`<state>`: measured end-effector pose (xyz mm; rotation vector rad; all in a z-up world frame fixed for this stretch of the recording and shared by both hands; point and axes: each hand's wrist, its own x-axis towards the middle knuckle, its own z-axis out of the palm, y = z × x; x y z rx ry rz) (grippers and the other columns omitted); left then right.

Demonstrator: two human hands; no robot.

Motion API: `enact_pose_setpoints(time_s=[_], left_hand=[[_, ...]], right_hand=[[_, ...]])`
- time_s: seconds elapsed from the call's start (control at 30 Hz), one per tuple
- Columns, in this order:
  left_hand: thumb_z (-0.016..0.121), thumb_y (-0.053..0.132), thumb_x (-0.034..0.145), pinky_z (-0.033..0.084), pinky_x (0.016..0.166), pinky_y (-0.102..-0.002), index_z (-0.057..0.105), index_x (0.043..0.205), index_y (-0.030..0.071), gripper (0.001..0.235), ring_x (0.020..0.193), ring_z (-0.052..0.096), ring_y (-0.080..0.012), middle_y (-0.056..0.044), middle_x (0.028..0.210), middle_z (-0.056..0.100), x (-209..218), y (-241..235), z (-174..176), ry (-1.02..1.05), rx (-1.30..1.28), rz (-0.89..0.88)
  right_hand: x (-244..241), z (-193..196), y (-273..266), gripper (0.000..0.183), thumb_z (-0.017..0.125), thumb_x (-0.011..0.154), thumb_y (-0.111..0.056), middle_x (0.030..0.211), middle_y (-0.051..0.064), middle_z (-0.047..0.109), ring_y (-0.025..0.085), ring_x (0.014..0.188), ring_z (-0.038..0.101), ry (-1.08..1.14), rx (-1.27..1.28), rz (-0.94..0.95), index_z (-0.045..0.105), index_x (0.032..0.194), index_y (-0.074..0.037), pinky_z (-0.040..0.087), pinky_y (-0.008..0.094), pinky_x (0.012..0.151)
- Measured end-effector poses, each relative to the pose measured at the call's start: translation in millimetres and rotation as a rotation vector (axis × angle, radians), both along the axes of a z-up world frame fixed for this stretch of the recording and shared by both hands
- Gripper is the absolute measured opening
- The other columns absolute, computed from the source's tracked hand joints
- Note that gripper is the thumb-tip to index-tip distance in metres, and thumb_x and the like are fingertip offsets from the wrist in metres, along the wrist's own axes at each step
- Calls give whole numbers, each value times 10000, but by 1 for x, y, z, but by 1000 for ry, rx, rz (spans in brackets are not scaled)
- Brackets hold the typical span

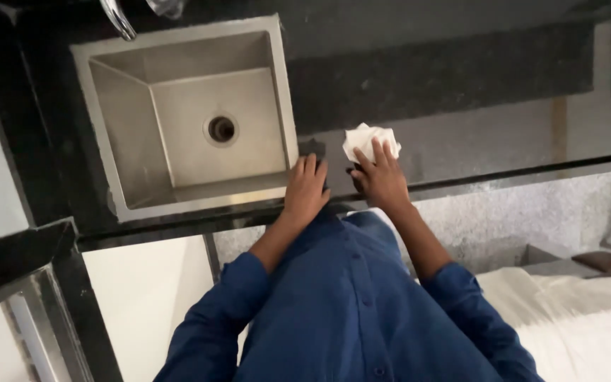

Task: Cleaning a black granite countertop and a stainless steel sink with a white cloth.

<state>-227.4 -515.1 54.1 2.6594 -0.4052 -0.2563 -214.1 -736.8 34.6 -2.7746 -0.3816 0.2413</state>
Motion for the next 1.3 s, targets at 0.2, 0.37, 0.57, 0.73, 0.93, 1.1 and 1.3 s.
enact_pose_setpoints(time_s=[0.2, 0.37, 0.57, 0.73, 0.93, 1.1, 1.3], left_hand=[[858, 229, 688, 413, 1067, -522, 564, 1312, 51, 712, 1302, 454, -409, -206, 1391, 491, 20, -4, 3, 21, 35, 26], [845, 235, 696, 422, 1064, -511, 554, 1340, 58, 728, 1289, 471, -391, -195, 1383, 503, 25, -14, 9, 52, 115, 82], [848, 215, 669, 444, 1008, -511, 528, 1394, 58, 808, 1277, 475, -395, -201, 1371, 502, 25, -31, 3, 65, 199, 138], [886, 207, 643, 467, 995, -506, 512, 1425, 74, 877, 1306, 460, -408, -200, 1398, 485, 34, -45, 4, 68, 207, 200], [935, 239, 618, 458, 1036, -513, 494, 1432, 102, 936, 1338, 439, -420, -197, 1438, 454, 21, -63, -2, 115, 224, 346], [930, 210, 597, 453, 1047, -518, 494, 1435, 101, 951, 1339, 427, -436, -200, 1442, 446, 25, -65, -10, 84, 230, 376], [929, 188, 564, 462, 1032, -521, 572, 1278, 68, 808, 1264, 494, -447, -243, 1423, 468, 31, -65, -5, 139, 155, 363]], right_hand=[[2, 18, 3, 460, 682, 930, -384, 1553, 144, 468, 406, 1457, 421, 41, 48, 139, 644, 1374, -272, 494, 505, 1070], [9, 10, -30, 432, 710, 907, -306, 1548, 133, 482, 396, 1456, 446, 115, 71, 129, 665, 1332, -241, 499, 485, 1066], [59, 2, -25, 565, 714, 910, -309, 1579, 237, 396, 459, 1464, 359, 41, 79, 125, 585, 1449, -200, 428, 543, 1104], [63, -27, -37, 664, 733, 884, -404, 1627, 225, 326, 462, 1503, 275, -74, 151, 395, 538, 1496, -235, 297, 623, 1165], [53, -28, -85, 709, 707, 897, -427, 1673, 159, 302, 429, 1544, 259, 85, 123, 560, 481, 1551, -274, 250, 582, 1234], [90, -32, -75, 762, 679, 912, -510, 1662, 220, 275, 491, 1520, 248, -98, 207, 431, 435, 1581, -239, 250, 623, 1204], [103, -40, -60, 658, 647, 950, -562, 1588, 162, 434, 426, 1520, 334, -224, 455, 644, 578, 1465, -159, 248, 652, 1225]])
